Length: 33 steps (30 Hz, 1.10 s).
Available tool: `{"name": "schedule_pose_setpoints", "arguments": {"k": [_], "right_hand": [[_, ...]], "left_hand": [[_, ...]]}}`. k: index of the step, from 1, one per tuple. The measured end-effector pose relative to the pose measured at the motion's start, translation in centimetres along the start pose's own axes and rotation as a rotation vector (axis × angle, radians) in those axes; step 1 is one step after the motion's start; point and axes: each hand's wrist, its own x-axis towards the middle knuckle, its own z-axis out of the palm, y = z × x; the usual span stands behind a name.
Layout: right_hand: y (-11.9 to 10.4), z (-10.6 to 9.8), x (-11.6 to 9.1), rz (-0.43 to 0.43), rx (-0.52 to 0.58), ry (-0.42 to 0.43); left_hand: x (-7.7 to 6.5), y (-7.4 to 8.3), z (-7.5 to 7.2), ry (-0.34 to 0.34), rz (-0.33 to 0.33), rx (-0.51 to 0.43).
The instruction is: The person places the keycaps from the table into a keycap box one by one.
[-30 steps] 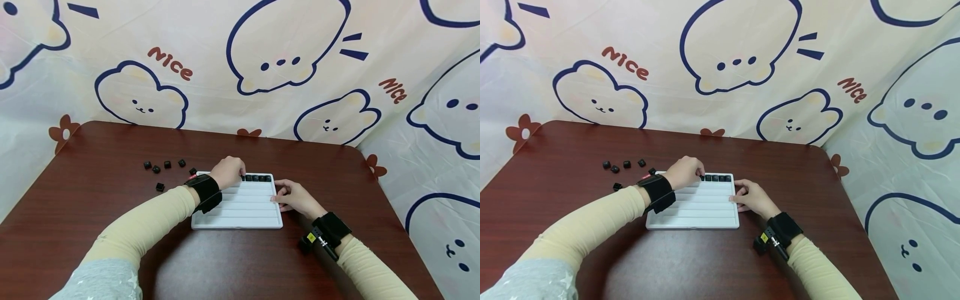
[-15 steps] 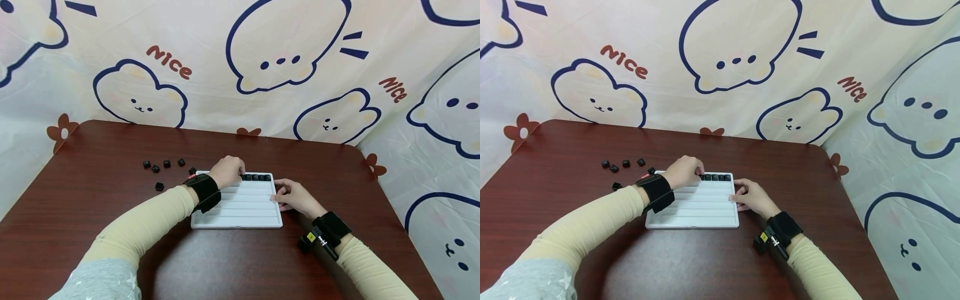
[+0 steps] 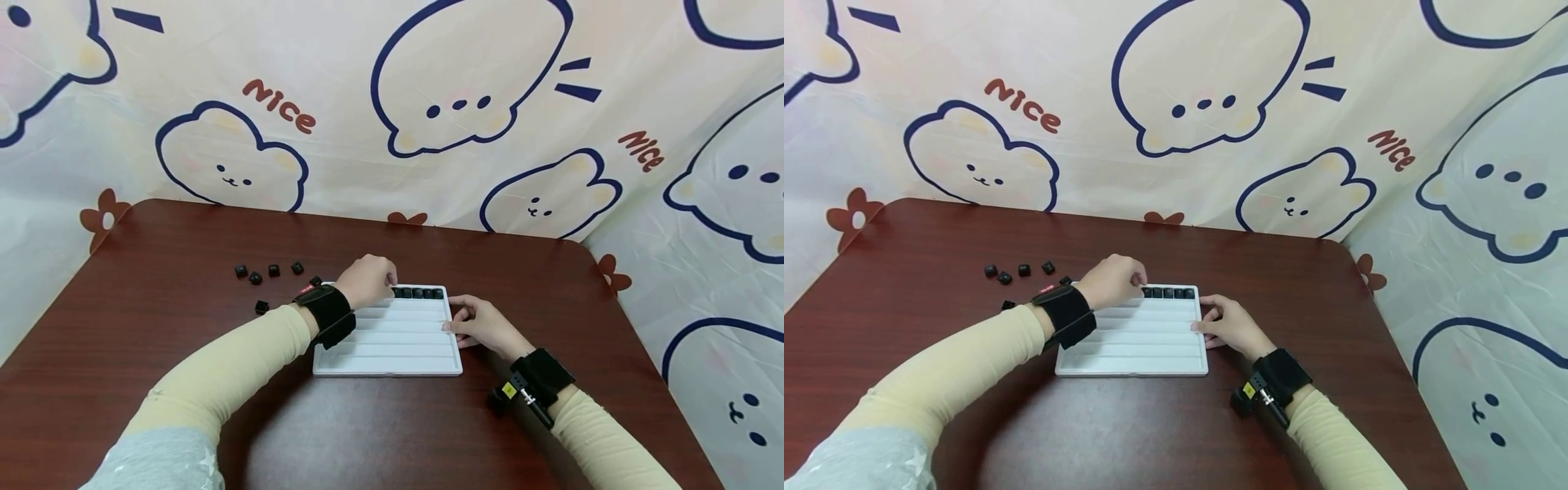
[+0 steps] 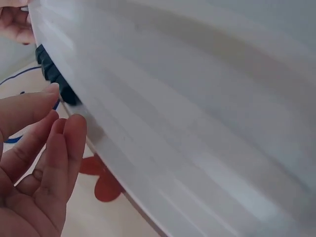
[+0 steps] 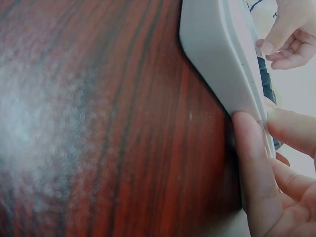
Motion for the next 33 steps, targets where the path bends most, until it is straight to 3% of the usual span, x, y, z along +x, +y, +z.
{"name": "schedule_pose_setpoints", "arguments": {"k": [6,11,17,24,33], "right_hand": [[0.1,0.1,0.0,0.003,-0.004,0.002],[0.1,0.2,0.0,0.003,-0.005,-0.006],[-0.1,0.1,0.0,-0.006,-0.012,0.001],[-0.2,0.1,-0.1,-0.002,-0.006,-0.004],[-0.1,0.0,-0.1,-0.005,0.001,0.001]], "left_hand": [[-0.8,-0.8,-1.2,0.007,0.015,-0.05],[-1.5,-1.6,-2.4,-0.017,0.102,-0.046],[-1.8,-3.3,-4.6,0.02,0.199,-0.037],[-3.2,-5.3,-7.2,0.045,0.204,-0.036],[-5.1,-7.9,-7.8,0.009,0.192,0.006]]}}
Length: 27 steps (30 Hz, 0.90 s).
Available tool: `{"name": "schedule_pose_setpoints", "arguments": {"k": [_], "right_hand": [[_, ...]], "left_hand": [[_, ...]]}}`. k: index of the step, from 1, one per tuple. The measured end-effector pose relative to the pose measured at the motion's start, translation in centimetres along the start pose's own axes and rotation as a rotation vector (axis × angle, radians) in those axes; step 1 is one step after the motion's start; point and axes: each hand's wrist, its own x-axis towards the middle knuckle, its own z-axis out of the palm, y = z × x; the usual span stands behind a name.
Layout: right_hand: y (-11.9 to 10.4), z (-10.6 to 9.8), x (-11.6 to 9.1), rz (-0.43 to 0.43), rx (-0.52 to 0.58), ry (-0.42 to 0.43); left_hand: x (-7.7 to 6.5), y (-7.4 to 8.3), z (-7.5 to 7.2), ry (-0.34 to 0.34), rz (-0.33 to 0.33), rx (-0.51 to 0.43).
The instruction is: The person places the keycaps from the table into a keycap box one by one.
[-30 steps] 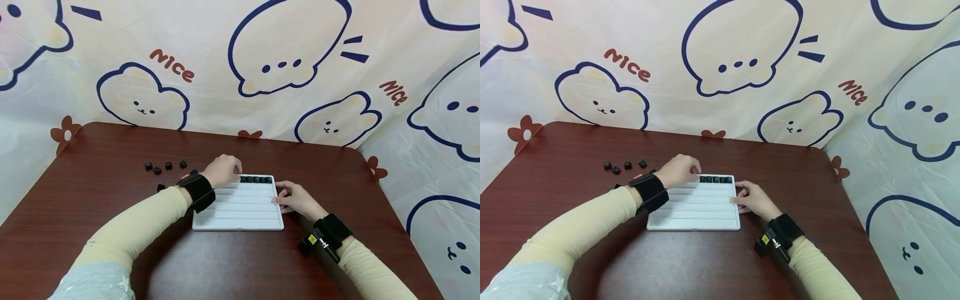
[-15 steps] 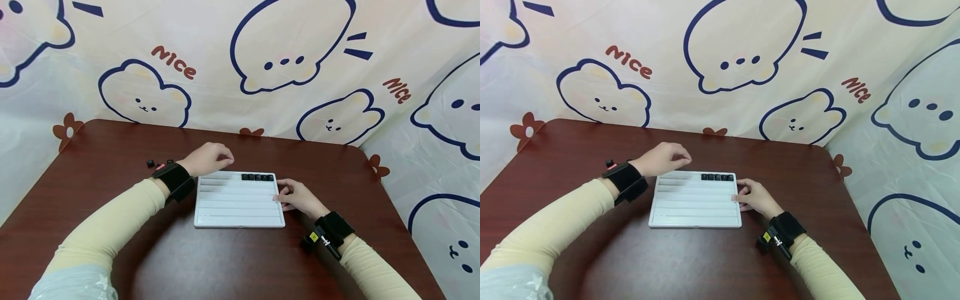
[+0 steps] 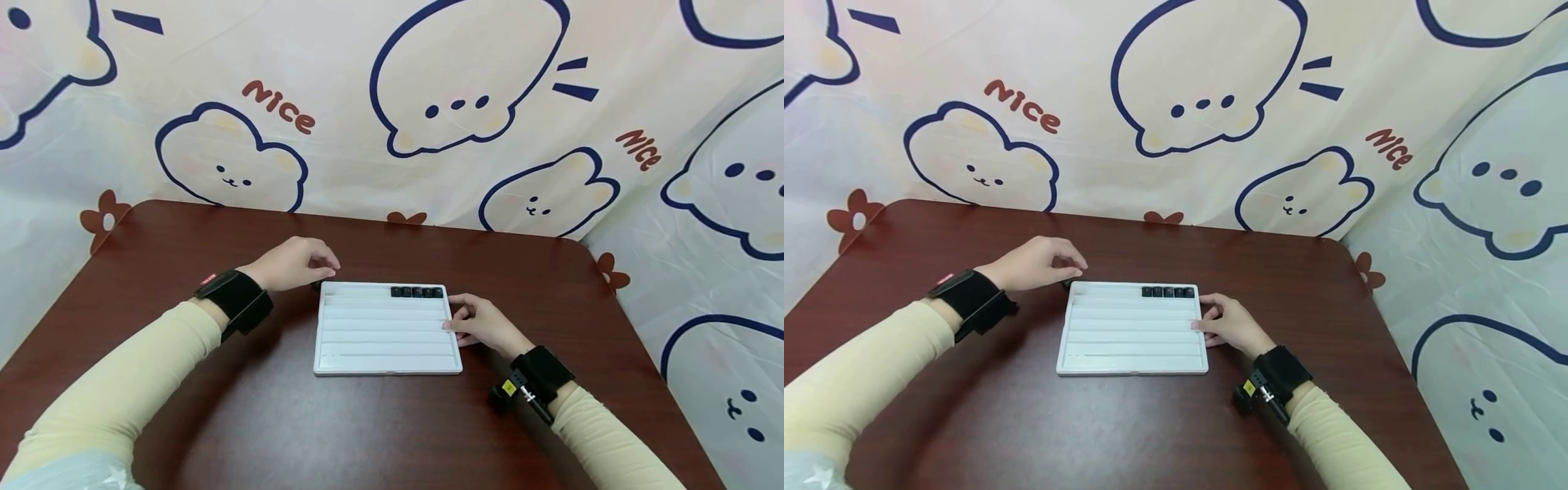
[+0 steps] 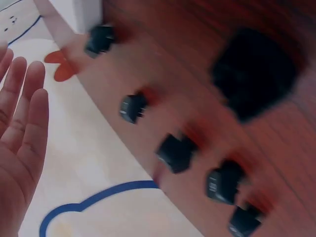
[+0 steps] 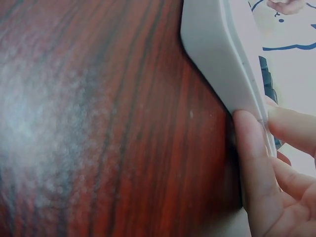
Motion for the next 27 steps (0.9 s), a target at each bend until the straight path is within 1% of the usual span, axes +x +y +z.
{"name": "schedule_pose_setpoints", "arguments": {"k": [4,9,12,15,18,23,27], "right_hand": [[0.1,0.1,0.1,0.002,-0.006,0.002],[0.1,0.1,0.0,-0.003,-0.01,0.006],[0.1,0.1,0.0,-0.006,-0.014,0.008],[0.2,0.1,0.0,-0.004,-0.014,0.01],[0.2,0.1,0.0,0.002,-0.01,0.01],[0.1,0.0,0.0,-0.001,-0.005,0.008],[0.2,0.1,0.0,-0.006,-0.001,0.004]], "left_hand": [[-0.6,-0.8,0.1,-0.024,-0.023,0.024],[-0.9,-1.3,0.2,-0.059,-0.065,0.046],[-0.9,-1.5,0.4,-0.076,-0.103,0.053],[-0.8,-1.5,0.6,-0.091,-0.127,0.052],[-0.7,-1.4,0.9,-0.102,-0.138,0.047],[-0.4,-1.5,1.1,-0.101,-0.174,0.041],[-0.3,-1.6,1.3,-0.103,-0.187,0.05]]}}
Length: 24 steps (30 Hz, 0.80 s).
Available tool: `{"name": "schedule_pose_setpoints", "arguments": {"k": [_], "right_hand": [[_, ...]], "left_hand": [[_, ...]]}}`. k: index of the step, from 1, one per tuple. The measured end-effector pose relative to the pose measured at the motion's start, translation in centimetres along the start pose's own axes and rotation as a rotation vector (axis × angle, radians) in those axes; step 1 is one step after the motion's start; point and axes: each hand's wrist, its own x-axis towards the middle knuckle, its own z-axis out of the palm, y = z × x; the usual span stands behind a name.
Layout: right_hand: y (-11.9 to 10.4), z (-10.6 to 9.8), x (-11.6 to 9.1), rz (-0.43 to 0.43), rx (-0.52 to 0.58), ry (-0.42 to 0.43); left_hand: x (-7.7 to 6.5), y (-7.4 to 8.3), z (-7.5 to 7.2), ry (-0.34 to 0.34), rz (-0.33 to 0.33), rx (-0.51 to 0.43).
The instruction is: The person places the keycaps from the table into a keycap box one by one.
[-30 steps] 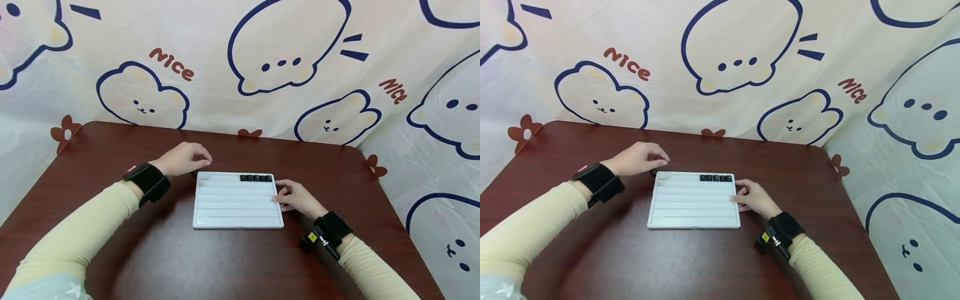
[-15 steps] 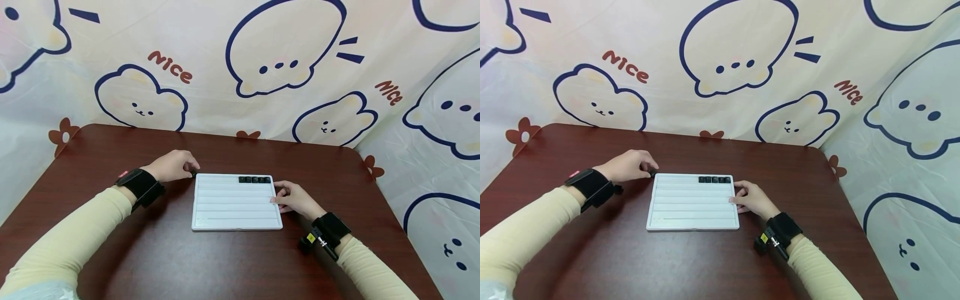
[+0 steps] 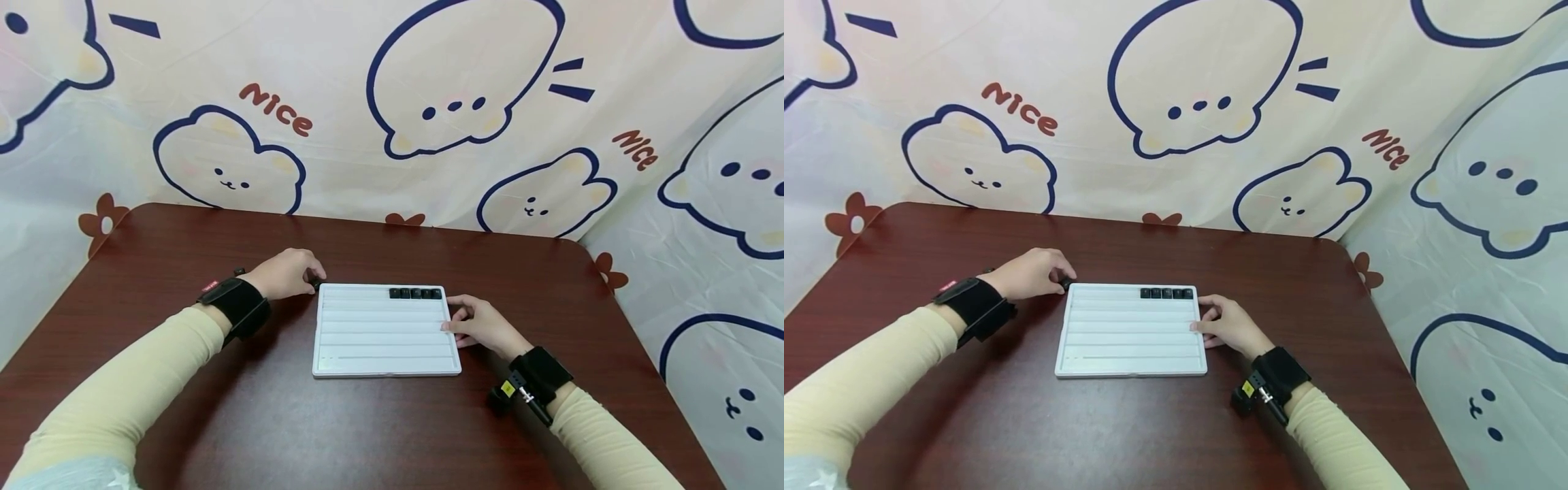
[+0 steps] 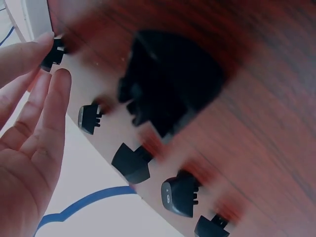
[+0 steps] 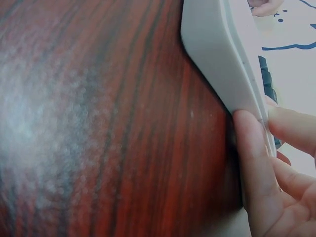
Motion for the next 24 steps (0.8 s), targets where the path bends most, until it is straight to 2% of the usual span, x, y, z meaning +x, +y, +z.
{"name": "schedule_pose_setpoints", "arguments": {"k": [9,24], "right_hand": [[0.09,-0.06,0.04,-0.003,0.005,-0.001],[-0.1,-0.05,-0.13,0.005,0.001,0.002]], "left_hand": [[0.23,-0.01,0.45,-0.001,-0.004,0.018],[0.04,0.04,0.26,0.021,-0.058,0.032]]}}
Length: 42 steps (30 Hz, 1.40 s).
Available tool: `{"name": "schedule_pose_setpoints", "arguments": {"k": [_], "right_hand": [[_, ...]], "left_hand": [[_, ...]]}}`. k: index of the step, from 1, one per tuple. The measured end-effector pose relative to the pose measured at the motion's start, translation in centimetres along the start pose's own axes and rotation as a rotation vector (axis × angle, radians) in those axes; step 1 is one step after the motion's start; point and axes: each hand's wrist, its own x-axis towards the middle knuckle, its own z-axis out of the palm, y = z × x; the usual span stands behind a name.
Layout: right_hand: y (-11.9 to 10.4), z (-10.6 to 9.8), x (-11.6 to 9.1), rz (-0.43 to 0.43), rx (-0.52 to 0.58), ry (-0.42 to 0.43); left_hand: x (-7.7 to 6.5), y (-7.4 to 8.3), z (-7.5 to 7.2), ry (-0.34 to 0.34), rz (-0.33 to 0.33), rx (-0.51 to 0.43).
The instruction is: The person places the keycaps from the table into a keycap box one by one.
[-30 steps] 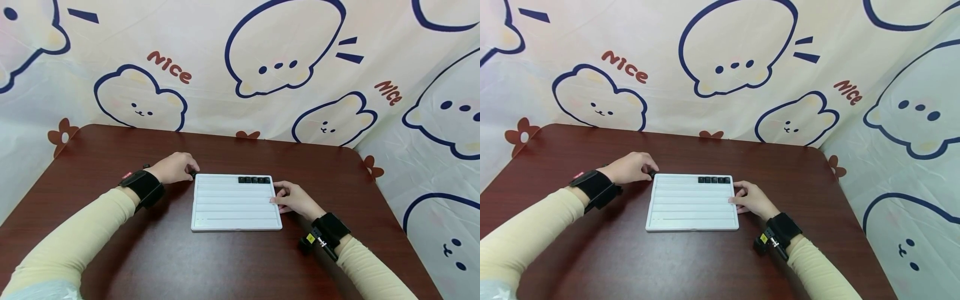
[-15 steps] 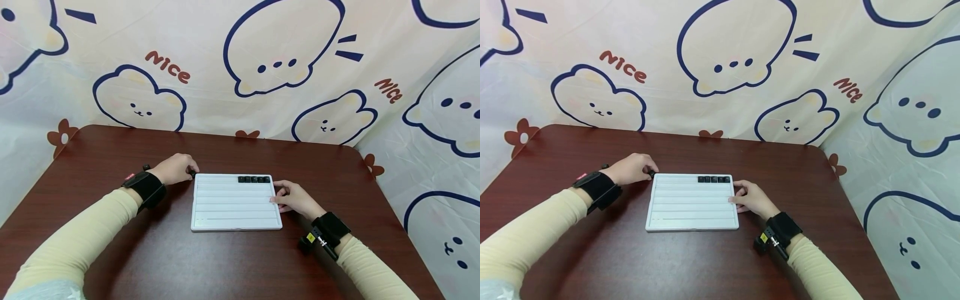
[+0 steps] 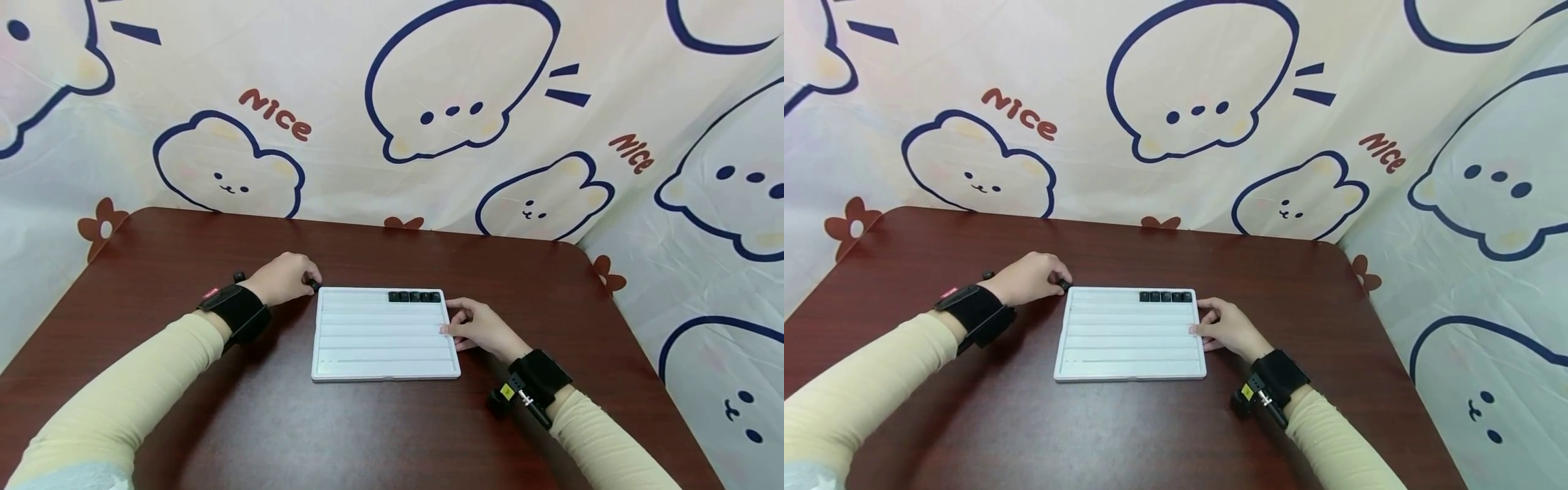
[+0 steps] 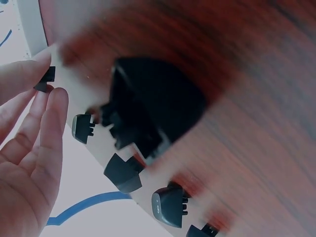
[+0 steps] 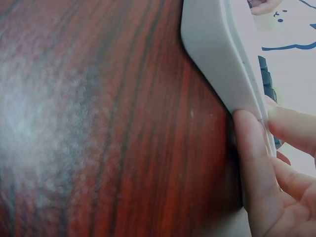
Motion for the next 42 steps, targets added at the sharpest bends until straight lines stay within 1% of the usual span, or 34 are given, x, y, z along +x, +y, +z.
{"name": "schedule_pose_setpoints", "arguments": {"k": [7,13,20,29,34,42], "right_hand": [[0.3,0.1,0.0,-0.003,-0.006,0.001],[0.2,0.2,-0.3,-0.013,-0.006,-0.006],[0.0,0.0,-0.3,0.007,-0.002,0.004],[-0.1,0.0,-0.2,-0.007,0.006,-0.01],[-0.2,0.0,-0.3,-0.015,0.003,-0.017],[-0.1,-0.1,-0.2,-0.014,-0.005,-0.019]], "left_hand": [[-0.2,0.0,-0.1,0.016,-0.012,-0.012],[-0.4,0.3,-0.6,0.042,-0.017,-0.026],[0.0,1.0,-0.7,0.072,0.005,-0.043],[0.1,2.2,-0.3,0.101,0.058,-0.061],[0.5,3.0,0.1,0.103,0.071,-0.062],[0.9,4.3,0.9,0.099,0.068,-0.06]]}}
